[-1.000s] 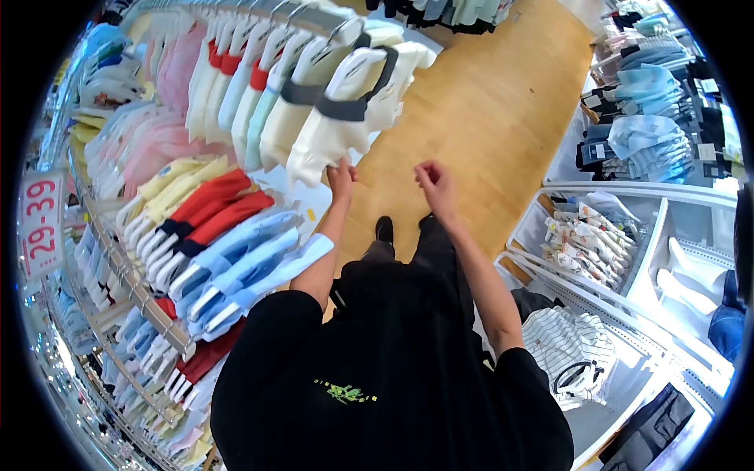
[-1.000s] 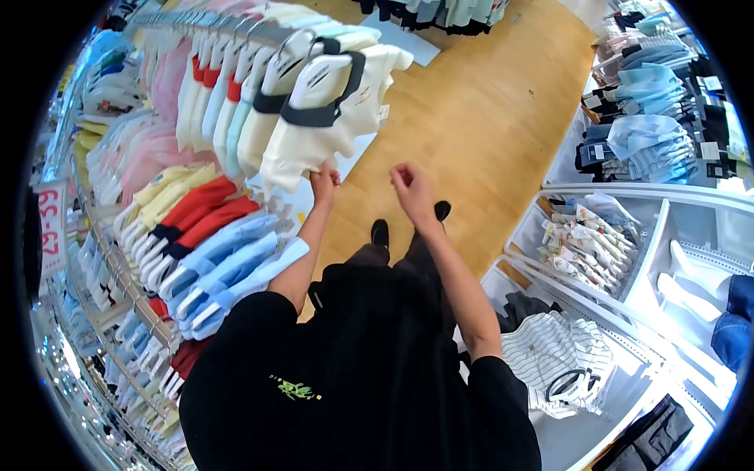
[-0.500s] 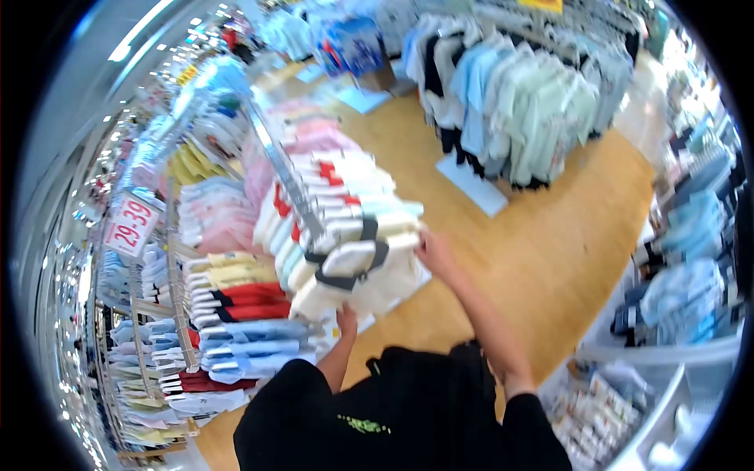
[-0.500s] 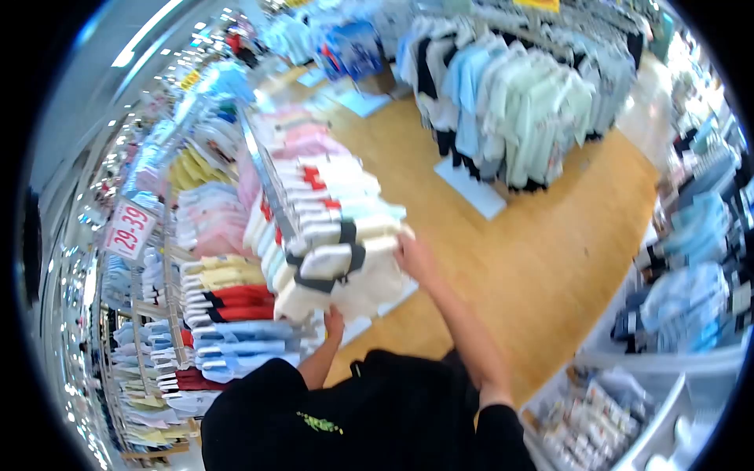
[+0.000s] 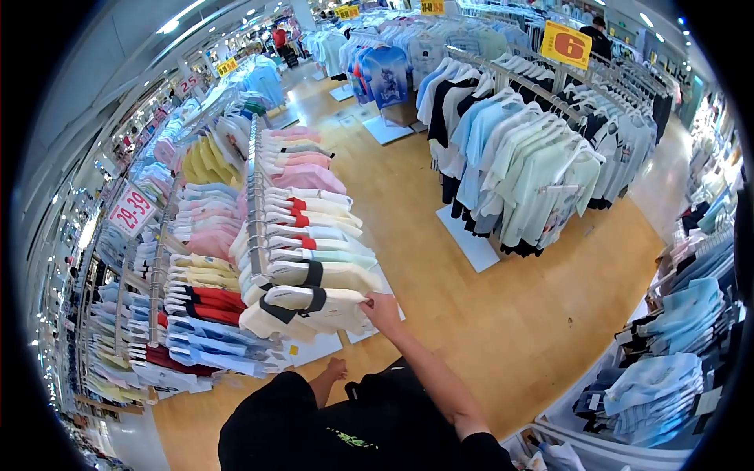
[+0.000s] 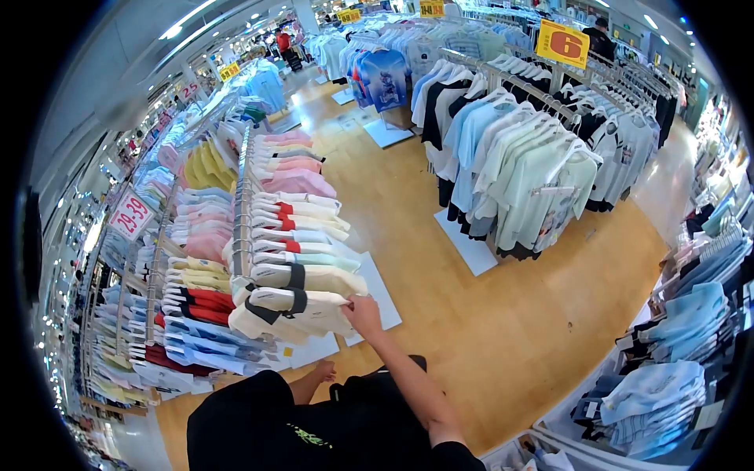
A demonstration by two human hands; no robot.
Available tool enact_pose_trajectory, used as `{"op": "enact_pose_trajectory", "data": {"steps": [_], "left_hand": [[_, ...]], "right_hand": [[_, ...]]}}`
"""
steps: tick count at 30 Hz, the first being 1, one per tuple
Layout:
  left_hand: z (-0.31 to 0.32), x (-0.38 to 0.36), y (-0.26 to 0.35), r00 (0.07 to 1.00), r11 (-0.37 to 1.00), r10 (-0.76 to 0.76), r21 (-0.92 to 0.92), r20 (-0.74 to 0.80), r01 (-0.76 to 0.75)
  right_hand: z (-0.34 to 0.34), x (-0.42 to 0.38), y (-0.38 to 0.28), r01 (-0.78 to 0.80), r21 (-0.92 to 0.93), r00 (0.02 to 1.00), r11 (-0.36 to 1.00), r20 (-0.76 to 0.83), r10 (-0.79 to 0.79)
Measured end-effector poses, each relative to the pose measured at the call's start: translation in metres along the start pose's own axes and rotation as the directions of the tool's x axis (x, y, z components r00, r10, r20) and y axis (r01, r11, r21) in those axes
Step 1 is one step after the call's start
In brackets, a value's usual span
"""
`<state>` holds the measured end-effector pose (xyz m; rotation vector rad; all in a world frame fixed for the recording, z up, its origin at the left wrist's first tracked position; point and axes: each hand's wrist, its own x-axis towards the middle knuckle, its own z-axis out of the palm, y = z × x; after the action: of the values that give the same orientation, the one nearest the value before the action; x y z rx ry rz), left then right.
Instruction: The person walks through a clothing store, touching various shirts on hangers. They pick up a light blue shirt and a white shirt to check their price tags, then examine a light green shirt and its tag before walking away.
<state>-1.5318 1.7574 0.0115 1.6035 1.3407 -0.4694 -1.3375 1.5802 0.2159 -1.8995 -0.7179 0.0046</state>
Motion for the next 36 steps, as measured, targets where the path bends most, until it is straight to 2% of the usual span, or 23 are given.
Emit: {"op": "enact_pose_trajectory", "data": {"steps": [2,4,5,6,8,9,11,15,17,19,20,21,23,24,25,26,27,28,29,30,32,34,36], "left_hand": [[0.023,-0.012,0.009,0.993,0.995,-0.041,0.097,0.108,0.03],[0.046,0.036,-0.01,0.986,0.977,-0.017,0.215,0.166,-0.02],[0.055,0.06,-0.015,0.887,0.667,0.256,0.595,0.384,-0.449],[0.067,0.084,-0.016,0.655,0.076,0.326,0.672,0.682,-0.737],[0.096,0.123,-0.012,0.611,0.258,0.344,0.553,0.713,-0.792],[0.112,0.14,-0.005,0.519,0.282,0.319,0.443,0.793,-0.851],[0.156,0.116,0.044,0.487,-0.27,0.213,0.53,0.847,-0.804],[0.242,0.085,0.146,0.306,-0.545,0.042,0.279,0.951,-0.791],[0.287,0.068,0.189,0.387,-0.488,0.089,0.378,0.918,-0.787],[0.329,0.09,0.233,0.141,-0.491,-0.007,0.119,0.99,-0.863],[0.356,0.067,0.256,0.461,-0.061,0.142,0.473,0.876,-0.879],[0.38,0.043,0.289,0.765,0.391,0.123,0.678,0.632,-0.623],[0.426,0.068,0.334,0.542,0.056,0.32,0.555,0.777,-0.83],[0.449,0.055,0.368,0.687,0.297,0.3,0.62,0.662,-0.727],[0.475,0.075,0.393,0.58,-0.155,0.389,0.672,0.716,-0.724],[0.492,0.06,0.428,0.688,0.234,0.433,0.664,0.583,-0.71],[0.513,0.072,0.454,0.675,0.443,0.508,0.51,0.535,-0.738],[0.523,0.065,0.504,0.664,0.159,0.284,0.65,0.691,-0.744],[0.555,0.104,0.521,0.634,0.377,0.606,0.529,0.48,-0.76],[0.585,0.136,0.527,0.576,0.511,0.803,0.322,0.152,-0.797],[0.569,0.01,0.591,0.756,0.817,0.57,-0.118,0.323,-0.565],[0.587,0.026,0.617,0.751,0.869,0.494,-0.285,0.439,-0.405],[0.602,0.068,0.625,0.74,0.881,0.472,-0.294,0.479,-0.371]], "right_hand": [[-0.003,-0.001,0.011,0.017,0.029,1.0,0.999,-0.004,-0.017],[-0.013,-0.004,0.019,-0.011,0.058,1.0,0.998,0.025,0.01],[-0.017,-0.007,0.029,-0.036,0.057,0.999,0.998,0.018,0.035],[-0.025,-0.01,0.042,-0.043,0.062,0.999,0.997,0.025,0.042],[-0.049,-0.022,0.07,-0.143,0.019,0.989,0.99,0.042,0.142],[-0.064,-0.03,0.087,-0.235,-0.021,0.97,0.972,0.06,0.236],[-0.1,-0.05,0.128,-0.267,0.05,0.964,0.963,-0.001,0.267],[-0.198,-0.089,0.208,-0.483,-0.057,0.869,0.874,-0.147,0.472],[-0.248,-0.116,0.243,-0.65,-0.141,0.753,0.747,-0.254,0.607],[-0.285,-0.147,0.291,-0.757,-0.137,0.639,0.639,-0.361,0.679],[-0.301,-0.168,0.308,-0.781,-0.128,0.602,0.612,-0.417,0.681],[-0.303,-0.2,0.349,-0.82,0.025,0.497,0.571,-0.462,0.734],[-0.315,-0.254,0.386,-0.793,0.436,0.216,0.425,-0.452,0.866],[-0.325,-0.275,0.388,-0.692,0.655,0.061,0.303,-0.365,0.929],[-0.342,-0.29,0.372,-0.637,0.755,-0.075,0.157,-0.264,0.962],[-0.343,-0.313,0.364,-0.532,0.838,-0.176,0.124,-0.252,0.952],[-0.342,-0.339,0.36,-0.482,0.872,-0.245,0.081,-0.223,0.944],[-0.336,-0.366,0.355,-0.427,0.903,-0.314,0.039,-0.188,0.931],[-0.328,-0.385,0.344,-0.421,0.907,-0.367,0.008,-0.178,0.913],[-0.322,-0.397,0.332,-0.409,0.912,-0.417,-0.018,-0.17,0.893],[-0.31,-0.416,0.305,-0.533,0.843,-0.432,-0.078,-0.192,0.881],[-0.288,-0.437,0.293,-0.464,0.866,-0.458,-0.189,-0.052,0.887],[-0.242,-0.473,0.296,-0.868,0.487,-0.234,-0.099,-0.226,0.945]]}}
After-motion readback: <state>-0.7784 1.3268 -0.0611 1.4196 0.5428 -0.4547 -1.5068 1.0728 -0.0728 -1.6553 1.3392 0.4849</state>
